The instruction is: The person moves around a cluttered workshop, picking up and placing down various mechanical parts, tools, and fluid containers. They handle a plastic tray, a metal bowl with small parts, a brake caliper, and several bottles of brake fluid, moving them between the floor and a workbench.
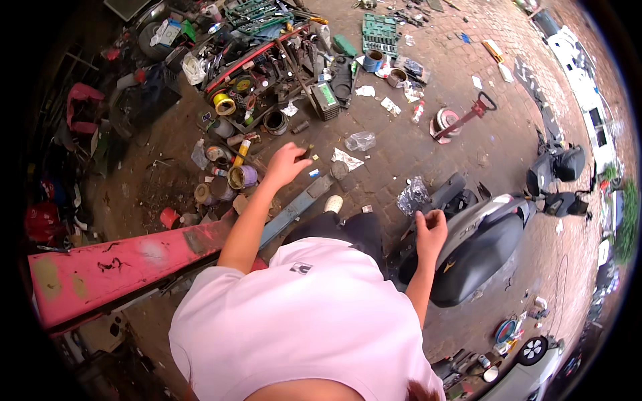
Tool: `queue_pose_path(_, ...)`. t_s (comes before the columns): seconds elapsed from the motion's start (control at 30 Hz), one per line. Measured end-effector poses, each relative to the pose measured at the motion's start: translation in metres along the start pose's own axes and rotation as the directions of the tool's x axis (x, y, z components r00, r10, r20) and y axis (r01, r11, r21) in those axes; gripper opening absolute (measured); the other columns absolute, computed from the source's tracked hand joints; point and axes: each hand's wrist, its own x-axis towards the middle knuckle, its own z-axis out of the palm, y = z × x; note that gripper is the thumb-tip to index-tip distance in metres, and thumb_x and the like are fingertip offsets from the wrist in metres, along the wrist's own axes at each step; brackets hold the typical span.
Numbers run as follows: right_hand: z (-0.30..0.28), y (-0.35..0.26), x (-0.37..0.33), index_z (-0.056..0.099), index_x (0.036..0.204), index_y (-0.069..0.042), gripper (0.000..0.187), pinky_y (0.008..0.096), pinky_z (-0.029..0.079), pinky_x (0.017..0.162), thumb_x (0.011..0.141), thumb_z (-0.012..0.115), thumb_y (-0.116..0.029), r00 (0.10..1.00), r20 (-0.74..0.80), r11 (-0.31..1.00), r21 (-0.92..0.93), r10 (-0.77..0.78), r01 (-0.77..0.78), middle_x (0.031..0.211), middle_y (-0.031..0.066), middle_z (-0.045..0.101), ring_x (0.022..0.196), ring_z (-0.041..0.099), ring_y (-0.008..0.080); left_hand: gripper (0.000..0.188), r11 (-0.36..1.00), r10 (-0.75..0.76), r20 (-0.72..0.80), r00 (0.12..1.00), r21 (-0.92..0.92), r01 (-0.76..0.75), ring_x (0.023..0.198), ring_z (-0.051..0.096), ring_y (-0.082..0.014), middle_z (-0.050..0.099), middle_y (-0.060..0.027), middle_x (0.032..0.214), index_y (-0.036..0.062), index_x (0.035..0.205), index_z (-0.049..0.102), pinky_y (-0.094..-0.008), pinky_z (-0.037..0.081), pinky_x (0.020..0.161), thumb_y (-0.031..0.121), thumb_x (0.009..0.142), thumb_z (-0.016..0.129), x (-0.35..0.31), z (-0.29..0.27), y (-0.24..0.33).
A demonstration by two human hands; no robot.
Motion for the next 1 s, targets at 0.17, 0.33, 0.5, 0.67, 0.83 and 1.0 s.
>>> queue_pose_path(0.17, -0.012, 0.019, 0.107, 0.046, 0.071, -0.005, 0.021, 0.0192, 0.034, 0.055, 0.078, 0.065, -0.005, 0.973, -0.229, 1.0, -0.006, -0.016, 0.015, 0.063, -0.0053, 0.043, 0.058, 0.04, 0.0038, 0.033, 0.994, -0.084, 0.033, 0.996, -0.062, 0.086, 0.077, 0.058, -0.0266, 0.056, -0.0108, 0.083, 0.0002, 0.094, 0.065, -0.0345, 0.045, 0.067, 0.026, 0.073, 0.07, 0.123, 0.02, 0.031)
queue_pose_path(0.33, -0.001, 0.054, 0.238, 0.036, 0.133, -0.003, 0.062, 0.0358, 0.047, 0.087, 0.08, 0.066, -0.015, 0.98, 0.196, 0.947, -0.32, 0.038, 0.028, 0.134, 0.0159, 0.034, 0.115, 0.047, 0.0272, 0.029, 0.959, -0.203, -0.122, 0.972, -0.224, 0.172, 0.069, 0.058, -0.0213, 0.054, -0.0093, 0.077, -0.001, 0.088, 0.065, -0.0315, 0.045, 0.062, 0.024, 0.074, 0.07, 0.184, 0.052, 0.014)
queue_pose_path(0.5, 0.045, -0.002, 0.404, 0.046, 0.124, -0.002, 0.046, 0.0353, 0.046, 0.088, 0.082, 0.063, -0.014, 0.859, 0.489, 0.892, -0.308, -0.149, 0.33, 0.135, 0.0139, 0.036, 0.111, 0.05, 0.0284, 0.025, 0.866, -0.468, -0.333, 0.818, -0.357, 0.35, 0.056, 0.053, -0.011, 0.054, -0.0034, 0.071, -0.0021, 0.082, 0.065, -0.0259, 0.044, 0.052, 0.022, 0.077, 0.07, 0.219, 0.08, -0.046)
queue_pose_path(0.67, 0.083, -0.068, 0.53, 0.054, 0.114, -0.001, 0.034, 0.0347, 0.045, 0.085, 0.082, 0.061, -0.01, 0.728, 0.576, 0.804, -0.192, -0.372, 0.562, 0.124, 0.0137, 0.05, 0.105, 0.055, 0.0269, 0.02, 0.489, -0.839, -0.294, 0.458, -0.776, 0.398, 0.059, 0.053, -0.0052, 0.061, 0.0005, 0.071, 0.0018, 0.086, 0.067, -0.0212, 0.045, 0.052, 0.021, 0.081, 0.068, 0.262, 0.078, -0.011)
queue_pose_path(0.83, 0.132, -0.104, 0.599, 0.055, 0.11, -0.001, 0.031, 0.035, 0.046, 0.083, 0.081, 0.062, -0.009, 0.589, 0.679, 0.74, -0.098, -0.439, 0.665, 0.117, 0.0137, 0.054, 0.103, 0.055, 0.0282, 0.02, 0.465, -0.836, -0.269, 0.478, -0.81, 0.358, 0.063, 0.054, -0.0052, 0.061, 0.0003, 0.076, 0.002, 0.094, 0.066, -0.0203, 0.046, 0.054, 0.018, 0.082, 0.066, 0.309, 0.084, 0.025)
queue_pose_path(1.0, 0.167, -0.107, 0.614, 0.055, 0.108, -0.001, 0.03, 0.0358, 0.047, 0.082, 0.08, 0.062, -0.008, 0.515, 0.765, 0.779, -0.028, -0.386, 0.626, 0.118, 0.0142, 0.054, 0.103, 0.055, 0.0311, 0.021, 0.438, -0.819, -0.189, 0.542, -0.816, 0.377, 0.063, 0.054, -0.0056, 0.061, 0.0003, 0.078, 0.002, 0.099, 0.065, -0.0206, 0.047, 0.054, 0.017, 0.084, 0.064, 0.381, 0.095, 0.027)
